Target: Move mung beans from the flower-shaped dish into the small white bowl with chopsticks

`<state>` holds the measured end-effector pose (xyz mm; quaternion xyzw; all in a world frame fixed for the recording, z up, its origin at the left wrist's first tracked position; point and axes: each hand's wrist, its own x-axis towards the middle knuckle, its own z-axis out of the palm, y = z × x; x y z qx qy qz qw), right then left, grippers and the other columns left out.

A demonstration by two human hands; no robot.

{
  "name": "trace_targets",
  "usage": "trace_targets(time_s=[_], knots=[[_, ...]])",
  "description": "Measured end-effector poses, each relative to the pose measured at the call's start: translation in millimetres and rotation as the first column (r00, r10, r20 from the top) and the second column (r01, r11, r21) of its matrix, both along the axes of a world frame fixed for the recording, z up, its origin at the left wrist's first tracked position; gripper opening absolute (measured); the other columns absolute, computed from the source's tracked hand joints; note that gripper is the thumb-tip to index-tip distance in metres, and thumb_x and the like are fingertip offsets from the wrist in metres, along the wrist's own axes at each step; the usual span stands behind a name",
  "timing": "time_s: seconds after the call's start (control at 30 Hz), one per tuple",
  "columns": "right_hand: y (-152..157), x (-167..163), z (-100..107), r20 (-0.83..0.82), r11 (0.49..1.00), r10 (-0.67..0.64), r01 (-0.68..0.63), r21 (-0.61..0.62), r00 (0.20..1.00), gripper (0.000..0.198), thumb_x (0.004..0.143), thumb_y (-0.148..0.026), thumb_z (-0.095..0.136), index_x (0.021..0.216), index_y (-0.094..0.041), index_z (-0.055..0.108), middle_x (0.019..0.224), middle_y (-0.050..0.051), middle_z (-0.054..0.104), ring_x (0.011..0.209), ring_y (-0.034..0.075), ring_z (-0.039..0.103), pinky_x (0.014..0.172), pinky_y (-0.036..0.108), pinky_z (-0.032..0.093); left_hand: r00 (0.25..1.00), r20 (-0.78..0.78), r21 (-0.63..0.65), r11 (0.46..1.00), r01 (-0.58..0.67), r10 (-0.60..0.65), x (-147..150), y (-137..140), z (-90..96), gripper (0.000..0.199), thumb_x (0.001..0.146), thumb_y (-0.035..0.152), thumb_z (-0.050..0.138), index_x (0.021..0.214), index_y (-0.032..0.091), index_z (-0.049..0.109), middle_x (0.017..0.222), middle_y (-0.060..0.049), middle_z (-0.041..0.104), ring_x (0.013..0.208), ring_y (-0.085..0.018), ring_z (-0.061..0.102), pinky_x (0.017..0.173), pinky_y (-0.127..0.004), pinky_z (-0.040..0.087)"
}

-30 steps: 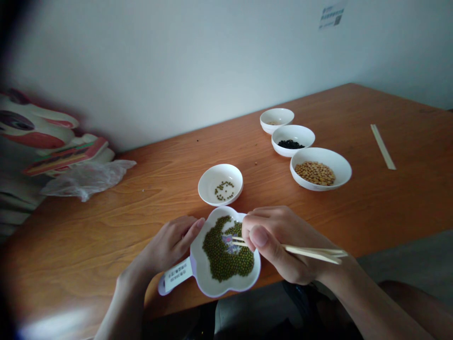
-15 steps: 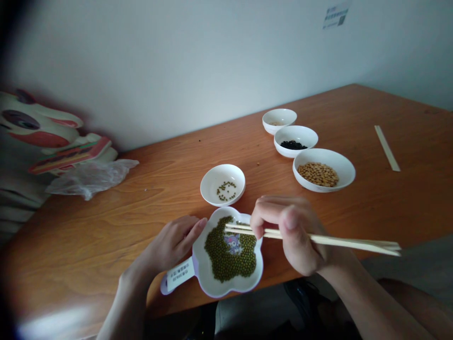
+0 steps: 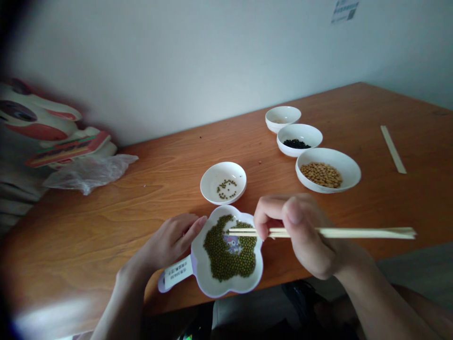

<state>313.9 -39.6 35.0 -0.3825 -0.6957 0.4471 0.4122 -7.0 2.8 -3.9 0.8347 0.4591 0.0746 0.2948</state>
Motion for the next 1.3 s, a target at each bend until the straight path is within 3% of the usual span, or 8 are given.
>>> trace_targets(time_s=[0.2, 0.43, 1.3], knots=[[-6, -6, -6, 0.092, 0.987, 0.156, -0.159, 0.025, 0.983, 0.074, 0.104, -0.077, 0.021, 0.077, -0.02, 0.059, 0.073, 0.002, 0.06, 0.065, 0.016, 0.053, 0.063, 0.033, 0.036, 1.0, 0.0, -0.01, 1.0, 0.001, -0.001, 2, 0, 1.1, 0.053, 0.116, 0.05, 0.032, 0.084, 0.02, 0.061, 0.08, -0.001, 0.067, 0.075, -0.017, 0.06, 0.077, -0.032, 0.041], [-4, -14, -5, 0.13, 0.973, 0.213, -0.222, 0.061, 0.968, 0.07, 0.107, -0.073, 0.02, 0.079, -0.021, 0.057, 0.076, 0.002, 0.061, 0.069, 0.017, 0.054, 0.069, 0.034, 0.039, 1.0, -0.004, -0.023, 1.0, -0.018, 0.018, 4, -1, 3.1, 0.054, 0.115, 0.051, 0.032, 0.081, 0.02, 0.06, 0.079, -0.003, 0.067, 0.074, -0.017, 0.059, 0.073, -0.032, 0.04], [-2, -8, -7, 0.168, 0.979, 0.189, -0.198, 0.043, 0.968, 0.075, 0.105, -0.076, 0.015, 0.078, -0.022, 0.058, 0.074, 0.002, 0.06, 0.068, 0.017, 0.054, 0.065, 0.035, 0.039, 1.0, -0.006, -0.006, 1.0, -0.004, 0.004, 4, 0, 3.6, 0.055, 0.115, 0.052, 0.031, 0.08, 0.02, 0.059, 0.077, -0.001, 0.065, 0.071, -0.016, 0.058, 0.073, -0.032, 0.039]])
